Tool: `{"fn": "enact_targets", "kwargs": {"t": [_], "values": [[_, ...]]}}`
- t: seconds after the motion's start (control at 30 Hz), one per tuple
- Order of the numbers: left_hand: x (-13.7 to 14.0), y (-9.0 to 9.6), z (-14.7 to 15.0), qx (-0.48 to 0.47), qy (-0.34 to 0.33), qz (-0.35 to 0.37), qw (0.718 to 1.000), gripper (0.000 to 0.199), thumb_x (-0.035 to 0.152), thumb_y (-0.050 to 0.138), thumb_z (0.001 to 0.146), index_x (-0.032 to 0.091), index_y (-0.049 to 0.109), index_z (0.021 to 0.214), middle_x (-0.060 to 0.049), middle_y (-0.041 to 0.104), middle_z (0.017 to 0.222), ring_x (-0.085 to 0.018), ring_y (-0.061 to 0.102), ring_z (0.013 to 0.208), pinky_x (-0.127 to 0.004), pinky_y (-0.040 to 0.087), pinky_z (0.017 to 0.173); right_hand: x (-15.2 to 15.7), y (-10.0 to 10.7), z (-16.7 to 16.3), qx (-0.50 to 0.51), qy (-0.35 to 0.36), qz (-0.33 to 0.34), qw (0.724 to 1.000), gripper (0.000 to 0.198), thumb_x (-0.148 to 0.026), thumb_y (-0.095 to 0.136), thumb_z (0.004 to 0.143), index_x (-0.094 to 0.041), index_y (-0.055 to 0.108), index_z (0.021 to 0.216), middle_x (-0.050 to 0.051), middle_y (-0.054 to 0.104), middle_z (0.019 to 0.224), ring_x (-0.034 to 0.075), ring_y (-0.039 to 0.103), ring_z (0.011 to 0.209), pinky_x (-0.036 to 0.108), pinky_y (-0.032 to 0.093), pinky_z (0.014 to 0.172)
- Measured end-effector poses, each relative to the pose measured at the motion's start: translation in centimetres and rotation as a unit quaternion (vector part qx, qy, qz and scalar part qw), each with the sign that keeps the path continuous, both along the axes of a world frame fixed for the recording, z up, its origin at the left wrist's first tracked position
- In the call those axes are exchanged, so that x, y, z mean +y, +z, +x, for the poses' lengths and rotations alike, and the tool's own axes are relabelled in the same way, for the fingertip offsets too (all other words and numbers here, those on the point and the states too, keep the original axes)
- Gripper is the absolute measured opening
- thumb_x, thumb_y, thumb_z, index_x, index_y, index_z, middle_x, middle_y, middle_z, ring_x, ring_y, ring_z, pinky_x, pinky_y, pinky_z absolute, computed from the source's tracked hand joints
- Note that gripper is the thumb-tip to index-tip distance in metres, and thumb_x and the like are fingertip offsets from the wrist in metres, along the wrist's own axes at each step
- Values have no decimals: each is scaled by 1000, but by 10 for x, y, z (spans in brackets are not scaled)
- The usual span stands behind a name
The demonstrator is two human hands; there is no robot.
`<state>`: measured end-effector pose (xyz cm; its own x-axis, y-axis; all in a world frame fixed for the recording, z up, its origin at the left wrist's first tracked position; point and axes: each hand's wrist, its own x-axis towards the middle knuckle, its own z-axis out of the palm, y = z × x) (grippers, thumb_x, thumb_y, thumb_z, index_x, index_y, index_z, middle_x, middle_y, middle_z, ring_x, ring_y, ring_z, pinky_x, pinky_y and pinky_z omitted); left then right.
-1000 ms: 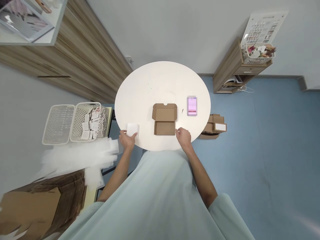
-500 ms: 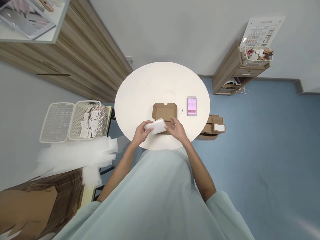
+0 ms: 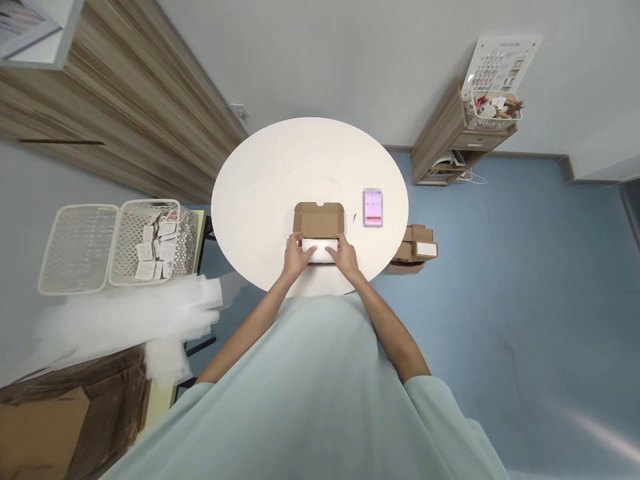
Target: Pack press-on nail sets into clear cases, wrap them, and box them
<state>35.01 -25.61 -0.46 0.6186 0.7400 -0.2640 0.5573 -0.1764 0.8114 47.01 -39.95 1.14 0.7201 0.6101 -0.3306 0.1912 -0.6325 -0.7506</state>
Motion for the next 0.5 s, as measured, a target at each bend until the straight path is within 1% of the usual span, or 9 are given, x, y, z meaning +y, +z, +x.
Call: {"fn": "enact_targets", "kwargs": {"t": [0.07,0.13,0.23,0.27,0.33,0.5], "values": [[-5,-5,4,27,17,29,999,50,26,75,89,20,53,133,-14,59,135,-29,60,124,-43,50,104,5,-5,-1,-21,18,-30,999,31,-39,60,99,-25,63,126,0,69,90,20,65,80,29,50,75],[-8,-9,5,44,8,48,998,33,25,71,92,21,56,121,-12,60,126,-28,61,118,-43,50,103,9,-9,-1,-35,42,-59,997,23,-36,60,100,-24,66,119,1,71,90,22,67,83,30,50,78],[-10,-14,5,54,-20,52,997,15,23,64,95,21,61,110,-11,59,122,-29,65,110,-44,51,102,14,-15,1,-47,70,-87,993,23,-28,65,97,-21,66,118,6,75,106,24,70,100,31,51,88],[-10,-16,4,57,-28,51,997,13,22,63,95,21,62,109,-12,59,123,-29,66,109,-45,52,102,15,-16,1,-49,80,-93,991,26,-26,66,96,-20,66,121,8,75,112,25,69,105,32,51,90],[-11,-19,3,63,-46,52,996,18,19,62,93,21,64,111,-13,57,128,-30,67,110,-46,52,103,18,-18,1,-55,99,-107,988,30,-22,67,95,-18,64,125,11,74,122,26,69,111,33,51,94],[-14,-25,-1,77,-78,62,992,40,12,60,87,21,63,126,-13,54,141,-31,67,114,-47,53,104,25,-19,-2,-79,153,-152,973,36,-13,64,95,-14,62,132,15,69,131,27,68,117,36,51,101]]}}
